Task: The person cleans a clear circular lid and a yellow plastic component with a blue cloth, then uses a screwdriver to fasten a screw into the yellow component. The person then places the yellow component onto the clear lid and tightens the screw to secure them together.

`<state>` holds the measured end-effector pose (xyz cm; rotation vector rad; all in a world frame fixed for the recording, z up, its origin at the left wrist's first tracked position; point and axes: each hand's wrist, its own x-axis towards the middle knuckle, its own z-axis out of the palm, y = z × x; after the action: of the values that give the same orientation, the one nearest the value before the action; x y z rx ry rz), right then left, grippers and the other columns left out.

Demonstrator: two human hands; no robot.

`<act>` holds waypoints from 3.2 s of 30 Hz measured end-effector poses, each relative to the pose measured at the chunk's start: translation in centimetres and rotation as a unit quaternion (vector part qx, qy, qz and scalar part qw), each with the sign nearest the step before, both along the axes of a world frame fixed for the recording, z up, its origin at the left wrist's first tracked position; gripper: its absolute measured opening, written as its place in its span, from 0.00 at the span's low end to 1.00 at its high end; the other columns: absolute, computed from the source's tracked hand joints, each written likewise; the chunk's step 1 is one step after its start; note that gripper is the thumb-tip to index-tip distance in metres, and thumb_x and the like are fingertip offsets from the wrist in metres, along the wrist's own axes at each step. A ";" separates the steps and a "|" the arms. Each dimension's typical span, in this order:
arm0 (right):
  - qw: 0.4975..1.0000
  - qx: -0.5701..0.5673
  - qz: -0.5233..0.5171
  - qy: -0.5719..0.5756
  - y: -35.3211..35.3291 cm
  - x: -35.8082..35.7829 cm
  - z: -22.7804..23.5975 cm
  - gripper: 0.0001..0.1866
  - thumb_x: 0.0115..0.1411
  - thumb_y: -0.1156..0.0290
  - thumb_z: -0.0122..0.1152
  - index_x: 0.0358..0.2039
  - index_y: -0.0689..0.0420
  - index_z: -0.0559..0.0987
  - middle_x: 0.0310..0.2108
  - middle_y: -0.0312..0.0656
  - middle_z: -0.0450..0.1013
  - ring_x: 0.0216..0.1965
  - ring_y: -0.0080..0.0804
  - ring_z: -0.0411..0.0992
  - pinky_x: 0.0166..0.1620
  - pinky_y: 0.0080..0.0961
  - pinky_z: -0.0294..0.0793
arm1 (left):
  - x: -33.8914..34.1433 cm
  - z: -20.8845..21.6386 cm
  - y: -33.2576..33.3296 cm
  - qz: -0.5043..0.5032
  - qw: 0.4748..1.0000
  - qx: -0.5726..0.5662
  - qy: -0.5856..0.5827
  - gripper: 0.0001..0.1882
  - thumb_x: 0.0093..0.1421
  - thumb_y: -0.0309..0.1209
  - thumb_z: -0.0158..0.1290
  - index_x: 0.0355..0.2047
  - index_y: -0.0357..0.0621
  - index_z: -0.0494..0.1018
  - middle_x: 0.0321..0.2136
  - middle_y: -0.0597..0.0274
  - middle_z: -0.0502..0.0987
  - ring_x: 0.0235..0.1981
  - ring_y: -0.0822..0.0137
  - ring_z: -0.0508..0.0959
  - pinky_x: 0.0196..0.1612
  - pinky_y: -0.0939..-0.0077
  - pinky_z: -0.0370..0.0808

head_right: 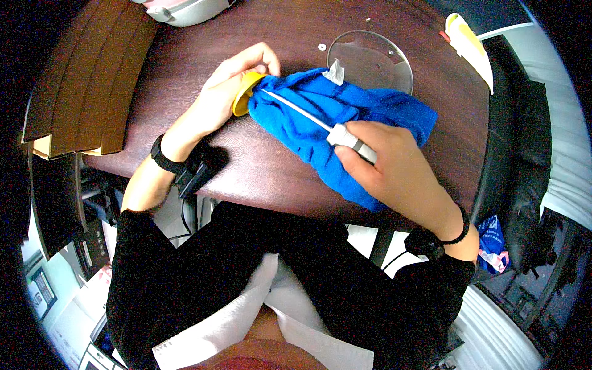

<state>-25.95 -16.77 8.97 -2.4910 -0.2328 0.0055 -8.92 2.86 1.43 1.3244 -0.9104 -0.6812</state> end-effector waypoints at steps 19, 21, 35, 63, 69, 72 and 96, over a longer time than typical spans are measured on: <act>0.801 0.444 -0.086 0.392 -0.3 1.4 0.5 0.14 0.63 0.65 0.47 0.38 0.65 0.72 0.18 0.31 0.63 0.10 0.12 0.54 0.12 0.12 0.49 | 0.8 2.2 0.8 0.056 0.989 0.033 -0.130 0.10 0.64 0.34 0.40 0.31 0.42 0.68 0.18 0.70 0.68 0.20 0.80 0.67 0.23 0.84 0.62; 0.868 0.344 -0.100 0.345 0.0 1.5 1.1 0.10 0.61 0.67 0.51 0.37 0.61 0.73 0.18 0.31 0.63 0.15 0.14 0.59 0.17 0.14 0.55 | 0.9 2.5 1.1 0.074 0.991 0.044 -0.099 0.12 0.63 0.36 0.40 0.32 0.41 0.68 0.22 0.71 0.68 0.24 0.81 0.65 0.26 0.86 0.61; 0.958 0.209 -0.100 -0.171 1.9 4.4 -2.2 0.09 0.53 0.70 0.61 0.29 0.57 0.69 0.25 0.37 0.69 0.28 0.23 0.69 0.32 0.23 0.68 | 3.4 2.5 2.0 0.162 0.984 -0.031 -0.069 0.13 0.64 0.36 0.39 0.34 0.40 0.68 0.29 0.70 0.71 0.31 0.81 0.69 0.36 0.88 0.65; 0.943 0.314 -0.106 -0.021 4.8 8.4 -4.0 0.13 0.53 0.64 0.63 0.26 0.59 0.72 0.18 0.29 0.64 0.21 0.14 0.60 0.24 0.18 0.60 | 4.4 2.4 3.2 0.284 0.948 -0.107 0.101 0.15 0.66 0.42 0.34 0.35 0.48 0.68 0.22 0.71 0.70 0.18 0.79 0.69 0.16 0.88 0.59; 0.941 0.313 -0.111 -0.065 5.2 8.7 -4.1 0.13 0.52 0.64 0.65 0.31 0.60 0.75 0.18 0.30 0.67 0.23 0.15 0.65 0.26 0.18 0.65 | 3.2 2.8 2.3 0.261 0.955 -0.066 0.127 0.16 0.66 0.42 0.34 0.38 0.47 0.67 0.23 0.71 0.70 0.17 0.80 0.68 0.15 0.87 0.59; 0.944 0.285 -0.106 -0.125 6.1 9.0 -3.5 0.13 0.51 0.65 0.65 0.34 0.58 0.75 0.19 0.35 0.71 0.23 0.20 0.70 0.27 0.21 0.70 | 3.0 2.4 2.1 0.230 0.967 -0.057 0.099 0.13 0.65 0.39 0.35 0.38 0.47 0.67 0.23 0.71 0.70 0.18 0.81 0.67 0.16 0.88 0.59; 0.969 0.143 -0.045 -0.197 6.4 11.0 -2.9 0.15 0.55 0.63 0.61 0.37 0.59 0.73 0.27 0.48 0.74 0.30 0.42 0.75 0.33 0.30 0.74 | 1.4 1.7 0.4 0.225 0.965 -0.079 0.103 0.15 0.65 0.34 0.34 0.38 0.40 0.68 0.33 0.65 0.72 0.35 0.77 0.71 0.41 0.84 0.68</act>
<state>-14.98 -10.35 6.07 -2.1914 -0.2645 -0.5286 -7.55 3.27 3.11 1.2325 -0.4591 -0.3724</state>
